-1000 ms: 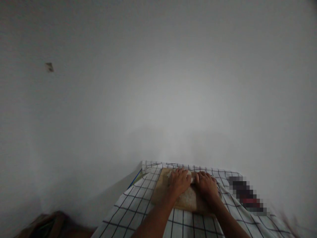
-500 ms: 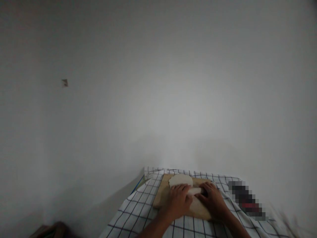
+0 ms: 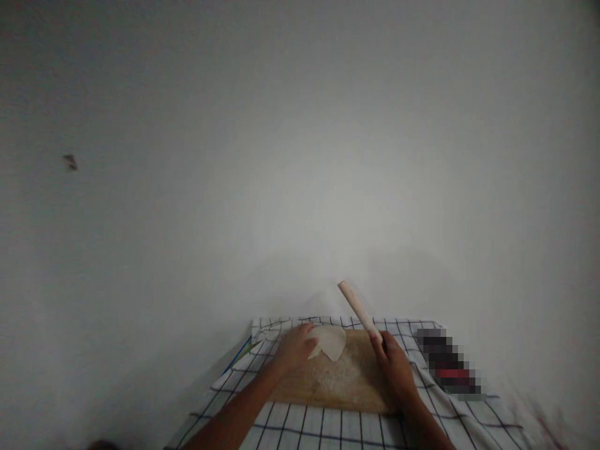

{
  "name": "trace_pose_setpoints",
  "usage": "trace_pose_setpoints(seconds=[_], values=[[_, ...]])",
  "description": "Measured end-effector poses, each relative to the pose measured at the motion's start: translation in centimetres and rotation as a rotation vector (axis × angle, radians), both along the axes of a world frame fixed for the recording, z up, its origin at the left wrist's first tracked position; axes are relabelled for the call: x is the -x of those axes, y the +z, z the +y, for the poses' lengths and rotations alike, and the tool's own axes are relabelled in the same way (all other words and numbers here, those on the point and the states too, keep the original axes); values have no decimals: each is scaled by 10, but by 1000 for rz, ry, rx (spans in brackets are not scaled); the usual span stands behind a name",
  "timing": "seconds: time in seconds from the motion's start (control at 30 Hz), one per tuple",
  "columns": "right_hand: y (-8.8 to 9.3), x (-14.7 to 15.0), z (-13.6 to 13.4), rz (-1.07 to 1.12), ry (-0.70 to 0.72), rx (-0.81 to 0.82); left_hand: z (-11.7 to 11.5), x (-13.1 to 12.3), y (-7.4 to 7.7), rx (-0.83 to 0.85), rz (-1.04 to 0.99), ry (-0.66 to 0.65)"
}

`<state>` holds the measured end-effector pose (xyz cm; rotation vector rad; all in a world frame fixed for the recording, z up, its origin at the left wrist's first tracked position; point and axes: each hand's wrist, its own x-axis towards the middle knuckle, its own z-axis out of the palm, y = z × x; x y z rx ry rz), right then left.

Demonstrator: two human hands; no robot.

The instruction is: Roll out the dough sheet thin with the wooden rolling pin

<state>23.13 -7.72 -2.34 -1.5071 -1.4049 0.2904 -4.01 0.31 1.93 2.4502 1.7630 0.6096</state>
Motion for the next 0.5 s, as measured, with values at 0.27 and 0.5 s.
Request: trace_pose_setpoints(seconds=[0.27, 0.5], values=[[5, 2, -4, 66, -47, 9, 9, -17, -3, 6, 48, -66], [5, 0, -7, 48, 32, 2, -29, -15, -7, -50, -68, -120]])
